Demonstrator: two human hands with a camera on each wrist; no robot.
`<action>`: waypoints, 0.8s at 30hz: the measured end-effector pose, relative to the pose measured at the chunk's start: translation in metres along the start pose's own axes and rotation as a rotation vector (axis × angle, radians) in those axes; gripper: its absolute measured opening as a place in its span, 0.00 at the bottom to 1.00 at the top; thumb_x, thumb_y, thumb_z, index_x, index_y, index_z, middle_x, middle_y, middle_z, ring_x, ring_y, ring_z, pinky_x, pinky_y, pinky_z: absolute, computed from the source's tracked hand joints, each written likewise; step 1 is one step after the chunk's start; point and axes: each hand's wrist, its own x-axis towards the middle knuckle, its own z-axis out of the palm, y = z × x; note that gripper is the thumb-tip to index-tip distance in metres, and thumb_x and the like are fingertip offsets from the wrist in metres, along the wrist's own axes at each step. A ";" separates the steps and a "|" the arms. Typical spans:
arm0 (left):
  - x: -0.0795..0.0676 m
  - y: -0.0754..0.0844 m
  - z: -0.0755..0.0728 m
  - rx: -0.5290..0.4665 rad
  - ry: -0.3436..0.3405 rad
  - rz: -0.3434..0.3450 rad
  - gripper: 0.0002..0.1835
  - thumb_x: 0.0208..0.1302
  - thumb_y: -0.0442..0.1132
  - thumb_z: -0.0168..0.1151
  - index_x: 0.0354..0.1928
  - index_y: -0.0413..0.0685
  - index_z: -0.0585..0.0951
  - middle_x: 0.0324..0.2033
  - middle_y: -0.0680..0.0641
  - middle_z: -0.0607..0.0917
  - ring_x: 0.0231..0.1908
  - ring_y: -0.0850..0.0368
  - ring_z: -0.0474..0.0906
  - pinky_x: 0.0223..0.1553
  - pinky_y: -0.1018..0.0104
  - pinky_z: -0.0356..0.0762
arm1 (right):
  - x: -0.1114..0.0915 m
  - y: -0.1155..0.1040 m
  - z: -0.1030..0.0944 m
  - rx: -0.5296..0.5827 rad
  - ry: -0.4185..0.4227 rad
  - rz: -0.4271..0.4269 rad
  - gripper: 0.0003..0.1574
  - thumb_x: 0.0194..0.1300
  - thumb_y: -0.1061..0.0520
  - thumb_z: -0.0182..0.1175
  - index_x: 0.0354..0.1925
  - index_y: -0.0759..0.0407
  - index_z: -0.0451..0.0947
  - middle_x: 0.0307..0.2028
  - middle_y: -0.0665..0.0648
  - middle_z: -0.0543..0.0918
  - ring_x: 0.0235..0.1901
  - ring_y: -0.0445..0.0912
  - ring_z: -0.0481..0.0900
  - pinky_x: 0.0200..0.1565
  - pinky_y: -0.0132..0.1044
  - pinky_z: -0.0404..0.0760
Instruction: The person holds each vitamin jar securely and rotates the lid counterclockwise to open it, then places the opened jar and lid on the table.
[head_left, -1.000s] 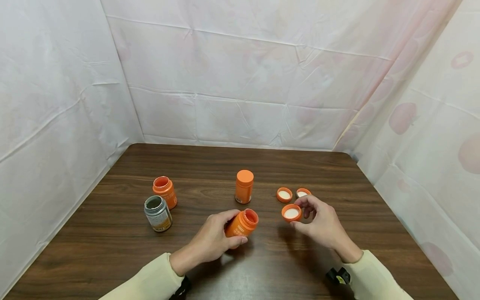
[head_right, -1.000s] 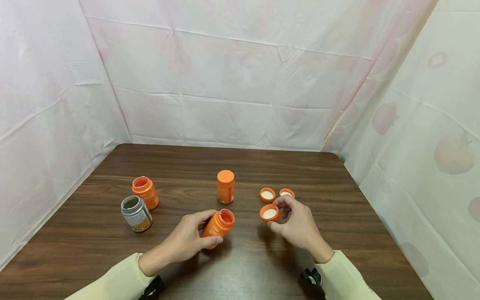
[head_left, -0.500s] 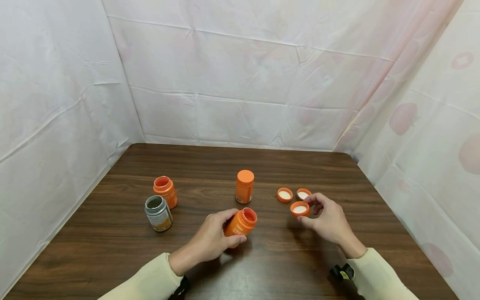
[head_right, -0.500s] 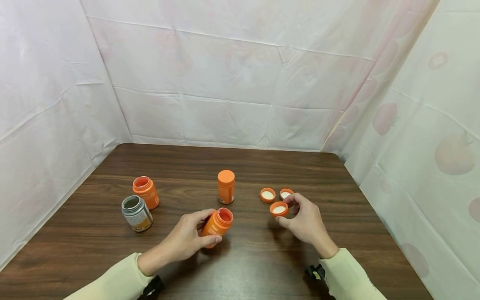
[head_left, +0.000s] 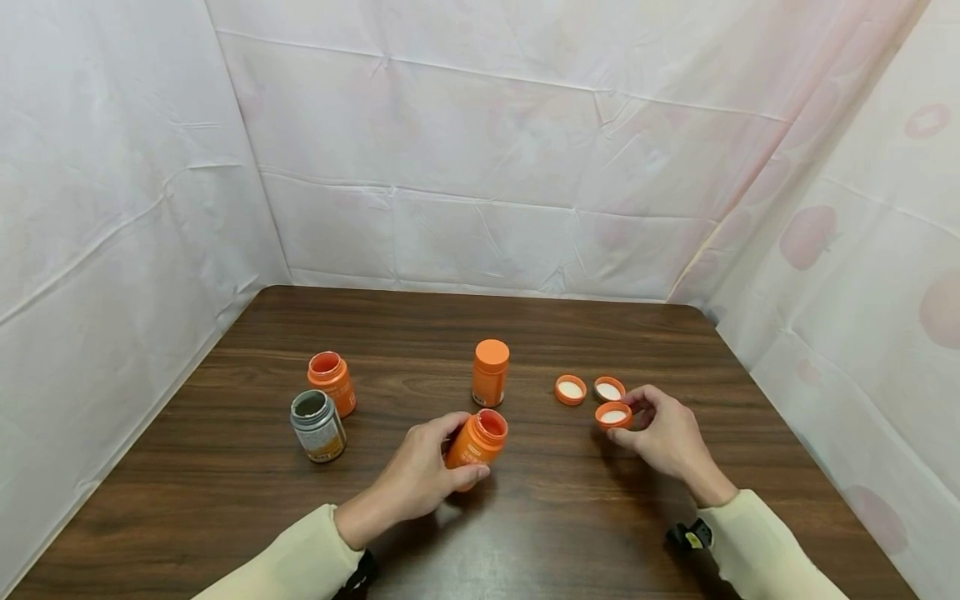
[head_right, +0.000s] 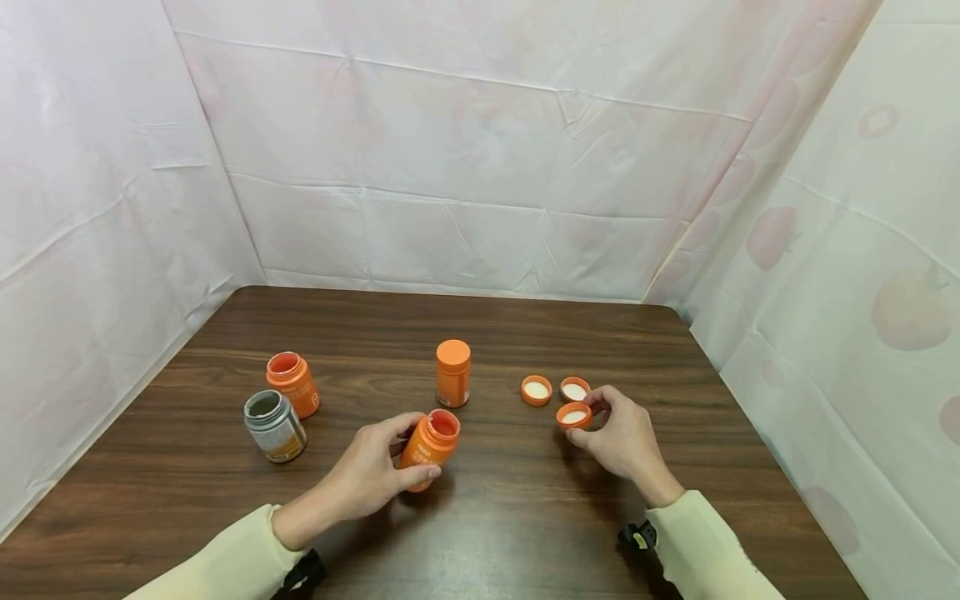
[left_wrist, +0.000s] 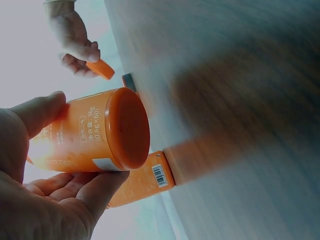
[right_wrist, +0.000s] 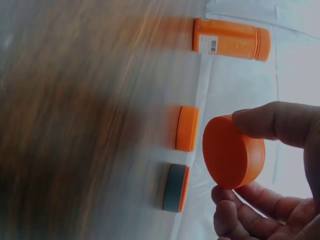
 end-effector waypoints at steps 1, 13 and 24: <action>0.000 0.000 0.000 0.001 0.006 0.003 0.28 0.57 0.40 0.80 0.59 0.49 0.79 0.45 0.56 0.85 0.44 0.62 0.82 0.48 0.59 0.80 | 0.000 0.001 0.000 -0.007 -0.004 0.003 0.29 0.51 0.50 0.80 0.48 0.58 0.80 0.37 0.54 0.83 0.35 0.48 0.75 0.37 0.40 0.72; 0.000 -0.002 -0.002 0.006 0.050 0.001 0.28 0.55 0.38 0.80 0.58 0.48 0.80 0.45 0.55 0.86 0.44 0.60 0.83 0.48 0.61 0.80 | 0.004 0.008 0.000 -0.023 -0.082 0.077 0.29 0.55 0.48 0.78 0.50 0.59 0.80 0.40 0.56 0.84 0.34 0.48 0.75 0.36 0.42 0.72; 0.002 -0.005 -0.004 0.015 0.116 -0.031 0.29 0.52 0.37 0.82 0.56 0.48 0.80 0.45 0.53 0.86 0.45 0.59 0.84 0.48 0.59 0.81 | 0.006 0.014 0.001 -0.059 -0.156 0.132 0.31 0.55 0.51 0.78 0.51 0.63 0.78 0.42 0.58 0.84 0.31 0.46 0.76 0.35 0.41 0.74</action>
